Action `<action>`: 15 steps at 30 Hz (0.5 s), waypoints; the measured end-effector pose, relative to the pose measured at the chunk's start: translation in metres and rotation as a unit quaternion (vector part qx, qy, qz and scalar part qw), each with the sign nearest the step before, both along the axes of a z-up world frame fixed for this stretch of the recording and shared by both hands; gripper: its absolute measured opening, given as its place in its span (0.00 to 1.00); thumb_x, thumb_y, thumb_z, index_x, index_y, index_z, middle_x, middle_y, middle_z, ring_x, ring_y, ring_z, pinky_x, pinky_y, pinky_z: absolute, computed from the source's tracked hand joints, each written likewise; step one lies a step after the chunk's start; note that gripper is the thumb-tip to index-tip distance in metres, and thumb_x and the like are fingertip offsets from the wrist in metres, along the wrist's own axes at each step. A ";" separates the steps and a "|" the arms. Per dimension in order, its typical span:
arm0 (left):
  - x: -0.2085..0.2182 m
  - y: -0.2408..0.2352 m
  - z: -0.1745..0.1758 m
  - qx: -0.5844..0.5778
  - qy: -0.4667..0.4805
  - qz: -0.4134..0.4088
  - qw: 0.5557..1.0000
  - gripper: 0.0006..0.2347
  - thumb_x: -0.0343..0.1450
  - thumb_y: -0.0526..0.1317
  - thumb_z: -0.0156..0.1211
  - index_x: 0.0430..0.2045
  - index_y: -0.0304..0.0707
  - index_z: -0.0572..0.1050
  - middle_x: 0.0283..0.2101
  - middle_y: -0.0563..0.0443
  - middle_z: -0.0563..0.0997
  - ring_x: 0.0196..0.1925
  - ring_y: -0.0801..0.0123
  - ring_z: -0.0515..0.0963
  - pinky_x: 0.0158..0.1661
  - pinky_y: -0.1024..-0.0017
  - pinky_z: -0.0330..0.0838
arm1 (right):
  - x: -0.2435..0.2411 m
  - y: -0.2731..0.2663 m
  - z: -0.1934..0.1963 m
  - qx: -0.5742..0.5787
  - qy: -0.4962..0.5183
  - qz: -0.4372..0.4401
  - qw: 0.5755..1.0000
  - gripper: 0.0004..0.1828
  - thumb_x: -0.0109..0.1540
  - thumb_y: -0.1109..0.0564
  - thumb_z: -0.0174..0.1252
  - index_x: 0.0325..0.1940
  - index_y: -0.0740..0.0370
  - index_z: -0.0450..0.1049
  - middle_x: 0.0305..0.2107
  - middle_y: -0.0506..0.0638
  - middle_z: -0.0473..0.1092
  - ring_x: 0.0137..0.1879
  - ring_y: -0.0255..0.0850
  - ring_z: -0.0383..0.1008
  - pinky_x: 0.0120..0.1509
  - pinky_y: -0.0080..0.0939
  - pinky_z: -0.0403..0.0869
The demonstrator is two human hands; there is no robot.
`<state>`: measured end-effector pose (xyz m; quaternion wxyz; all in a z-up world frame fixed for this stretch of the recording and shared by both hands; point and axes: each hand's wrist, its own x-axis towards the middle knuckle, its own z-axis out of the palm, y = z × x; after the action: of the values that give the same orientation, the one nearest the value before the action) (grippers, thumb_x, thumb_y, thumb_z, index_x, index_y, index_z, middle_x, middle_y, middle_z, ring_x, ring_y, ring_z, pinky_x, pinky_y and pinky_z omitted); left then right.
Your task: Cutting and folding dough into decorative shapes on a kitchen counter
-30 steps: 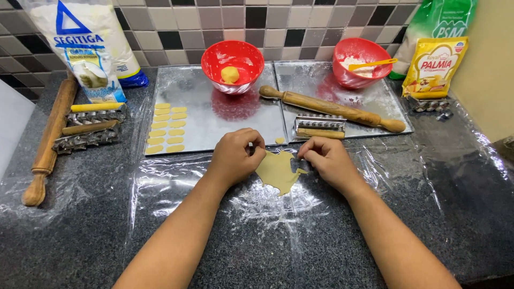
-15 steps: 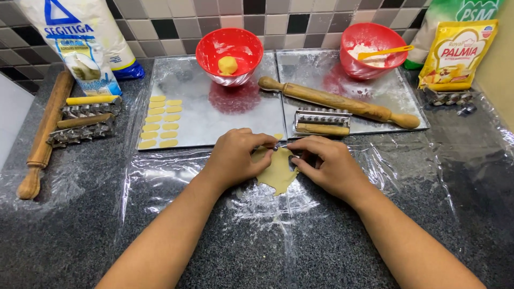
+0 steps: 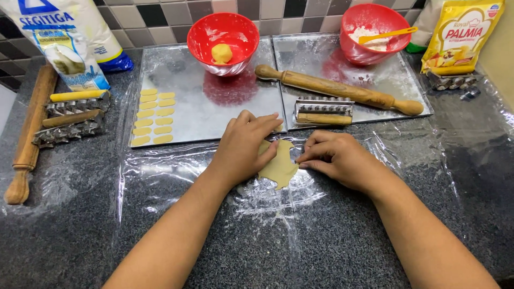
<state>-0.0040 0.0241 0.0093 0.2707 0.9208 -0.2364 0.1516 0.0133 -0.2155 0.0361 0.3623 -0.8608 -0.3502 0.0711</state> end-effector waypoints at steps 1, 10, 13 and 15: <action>0.003 0.000 -0.004 -0.002 0.002 -0.002 1.000 0.17 0.69 0.40 0.60 0.53 0.45 0.77 0.53 0.52 0.80 0.47 0.62 0.73 0.46 0.65 0.66 | -0.001 0.000 0.000 -0.002 0.002 -0.002 1.000 0.04 0.55 0.60 0.69 0.33 0.58 0.85 0.31 0.51 0.78 0.37 0.48 0.80 0.44 0.47 0.77; 0.013 0.002 -0.013 -0.037 -0.004 0.018 0.999 0.11 0.70 0.38 0.64 0.46 0.50 0.79 0.40 0.60 0.84 0.47 0.67 0.74 0.49 0.68 0.64 | 0.000 -0.004 -0.016 -0.078 -0.080 0.019 0.994 0.05 0.56 0.59 0.66 0.31 0.58 0.75 0.32 0.48 0.76 0.43 0.46 0.79 0.50 0.43 0.78; 0.015 0.001 -0.014 -0.038 -0.001 0.013 0.999 0.09 0.70 0.39 0.65 0.44 0.50 0.80 0.40 0.60 0.82 0.46 0.67 0.74 0.50 0.67 0.64 | -0.002 -0.006 -0.014 -0.080 -0.111 0.005 0.991 0.05 0.55 0.58 0.66 0.30 0.56 0.75 0.31 0.45 0.74 0.41 0.43 0.79 0.48 0.41 0.78; 0.015 0.000 -0.015 -0.026 0.004 0.008 1.000 0.08 0.72 0.40 0.64 0.44 0.48 0.81 0.41 0.58 0.81 0.47 0.66 0.74 0.50 0.65 0.65 | -0.007 -0.003 0.001 -0.050 -0.079 0.017 0.995 0.06 0.53 0.59 0.67 0.31 0.59 0.76 0.31 0.48 0.76 0.40 0.46 0.80 0.46 0.44 0.78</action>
<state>0.0114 0.0243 -0.0058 0.2946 0.9158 -0.2237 0.1563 0.0063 -0.2189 0.0369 0.2887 -0.8749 -0.3879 0.0263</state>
